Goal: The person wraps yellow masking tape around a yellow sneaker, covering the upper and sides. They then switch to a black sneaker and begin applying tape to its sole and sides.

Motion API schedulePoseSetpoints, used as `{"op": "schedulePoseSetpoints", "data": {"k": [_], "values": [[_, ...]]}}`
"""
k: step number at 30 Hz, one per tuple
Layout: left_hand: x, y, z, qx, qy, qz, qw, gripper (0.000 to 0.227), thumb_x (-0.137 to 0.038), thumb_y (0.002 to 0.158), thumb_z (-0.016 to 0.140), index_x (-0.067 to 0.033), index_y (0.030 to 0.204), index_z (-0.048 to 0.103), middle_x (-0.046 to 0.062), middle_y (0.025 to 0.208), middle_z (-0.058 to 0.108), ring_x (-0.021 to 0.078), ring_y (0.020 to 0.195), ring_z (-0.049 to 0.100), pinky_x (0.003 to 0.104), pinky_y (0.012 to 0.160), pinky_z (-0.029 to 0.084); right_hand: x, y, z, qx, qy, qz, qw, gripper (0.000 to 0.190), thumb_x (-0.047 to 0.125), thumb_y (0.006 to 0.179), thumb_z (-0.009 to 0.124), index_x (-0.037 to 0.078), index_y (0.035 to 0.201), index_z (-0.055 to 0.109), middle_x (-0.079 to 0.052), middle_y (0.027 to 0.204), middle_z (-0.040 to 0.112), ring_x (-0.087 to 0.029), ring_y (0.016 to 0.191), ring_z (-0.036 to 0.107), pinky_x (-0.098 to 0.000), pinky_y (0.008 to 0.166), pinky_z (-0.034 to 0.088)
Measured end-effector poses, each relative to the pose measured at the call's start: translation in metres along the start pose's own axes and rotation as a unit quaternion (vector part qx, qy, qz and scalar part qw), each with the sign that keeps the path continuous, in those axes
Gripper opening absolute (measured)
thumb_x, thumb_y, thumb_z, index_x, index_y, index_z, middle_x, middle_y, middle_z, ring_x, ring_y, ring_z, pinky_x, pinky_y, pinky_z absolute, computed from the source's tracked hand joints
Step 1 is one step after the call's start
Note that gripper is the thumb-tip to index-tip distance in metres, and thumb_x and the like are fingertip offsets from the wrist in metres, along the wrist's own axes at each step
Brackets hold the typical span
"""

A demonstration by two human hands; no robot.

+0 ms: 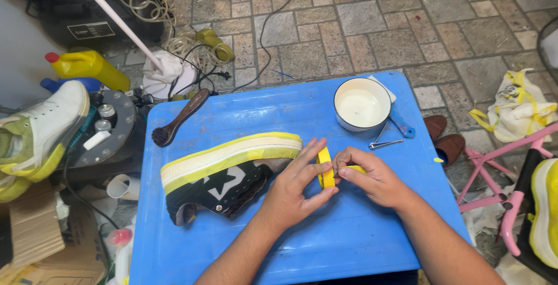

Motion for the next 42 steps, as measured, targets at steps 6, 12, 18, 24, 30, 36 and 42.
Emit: {"op": "schedulePoseSetpoints", "data": {"k": [6, 12, 18, 24, 30, 36, 42], "values": [[0.001, 0.000, -0.001, -0.004, 0.019, 0.015, 1.000, 0.050, -0.018, 0.084, 0.087, -0.0084, 0.127, 0.064, 0.020, 0.155, 0.052, 0.0429, 0.147, 0.049, 0.049, 0.120, 0.044, 0.006, -0.002, 0.003, -0.006, -0.056, -0.041, 0.998, 0.018, 0.021, 0.102, 0.059, 0.004, 0.097, 0.055, -0.006, 0.096, 0.062, -0.016, 0.089, 0.059, -0.0320, 0.082, 0.051], [-0.003, 0.000, -0.001, -0.013, 0.017, 0.014, 1.000, 0.049, -0.018, 0.084, 0.087, -0.0073, 0.126, 0.065, 0.019, 0.154, 0.055, 0.0416, 0.147, 0.051, 0.048, 0.120, 0.045, 0.004, -0.001, 0.000, 0.011, -0.065, -0.019, 0.998, 0.021, 0.024, 0.101, 0.059, 0.004, 0.095, 0.056, -0.005, 0.096, 0.061, -0.016, 0.089, 0.056, -0.0308, 0.082, 0.049], [-0.013, 0.005, -0.006, -0.006, 0.064, 0.047, 0.997, 0.047, -0.016, 0.083, 0.087, -0.0047, 0.121, 0.064, 0.021, 0.153, 0.053, 0.0429, 0.146, 0.050, 0.049, 0.119, 0.045, -0.006, 0.000, -0.002, 0.028, -0.007, 0.020, 0.999, 0.020, 0.023, 0.098, 0.058, 0.004, 0.095, 0.060, -0.006, 0.096, 0.064, -0.015, 0.090, 0.058, -0.0315, 0.082, 0.049], [-0.023, 0.008, -0.013, -0.010, 0.114, 0.099, 0.988, 0.030, -0.010, 0.091, 0.082, -0.0026, 0.117, 0.069, 0.014, 0.133, 0.067, 0.0358, 0.133, 0.065, 0.042, 0.106, 0.058, -0.007, 0.000, -0.012, -0.014, 0.095, -0.019, 0.995, 0.017, 0.020, 0.099, 0.058, 0.004, 0.094, 0.054, -0.005, 0.095, 0.062, -0.017, 0.090, 0.059, -0.0329, 0.085, 0.050], [-0.026, 0.005, -0.022, -0.016, 0.140, 0.103, 0.985, 0.022, -0.004, 0.092, 0.074, -0.0029, 0.113, 0.071, 0.014, 0.128, 0.072, 0.0337, 0.128, 0.068, 0.039, 0.101, 0.059, 0.020, -0.006, -0.032, -0.047, -0.298, 0.047, 0.952, 0.017, 0.020, 0.085, 0.068, 0.003, 0.088, 0.065, -0.009, 0.081, 0.071, -0.021, 0.076, 0.069, -0.0351, 0.072, 0.054], [-0.023, 0.005, -0.036, -0.010, 0.224, 0.170, 0.960, 0.019, -0.007, 0.095, 0.068, -0.0005, 0.113, 0.070, 0.013, 0.127, 0.071, 0.0304, 0.125, 0.069, 0.039, 0.101, 0.058, 0.040, -0.028, -0.003, -0.048, -0.526, 0.002, 0.849, 0.022, 0.023, 0.079, 0.074, 0.006, 0.091, 0.067, -0.012, 0.088, 0.067, -0.033, 0.089, 0.066, -0.0415, 0.080, 0.054], [-0.008, 0.003, -0.026, 0.006, 0.284, 0.197, 0.938, 0.023, -0.010, 0.094, 0.066, 0.0009, 0.115, 0.066, 0.013, 0.129, 0.068, 0.0294, 0.125, 0.065, 0.043, 0.111, 0.051, 0.032, -0.034, -0.005, -0.023, -0.565, 0.059, 0.823, 0.025, 0.027, 0.078, 0.076, 0.010, 0.096, 0.071, -0.007, 0.094, 0.067, -0.028, 0.096, 0.064, -0.0386, 0.087, 0.053]]}}
Point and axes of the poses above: each hand's wrist, its own y-axis towards the middle knuckle, its own z-axis out of the palm, x = y × z, the point moved 2 cm from there along y, towards the middle knuckle
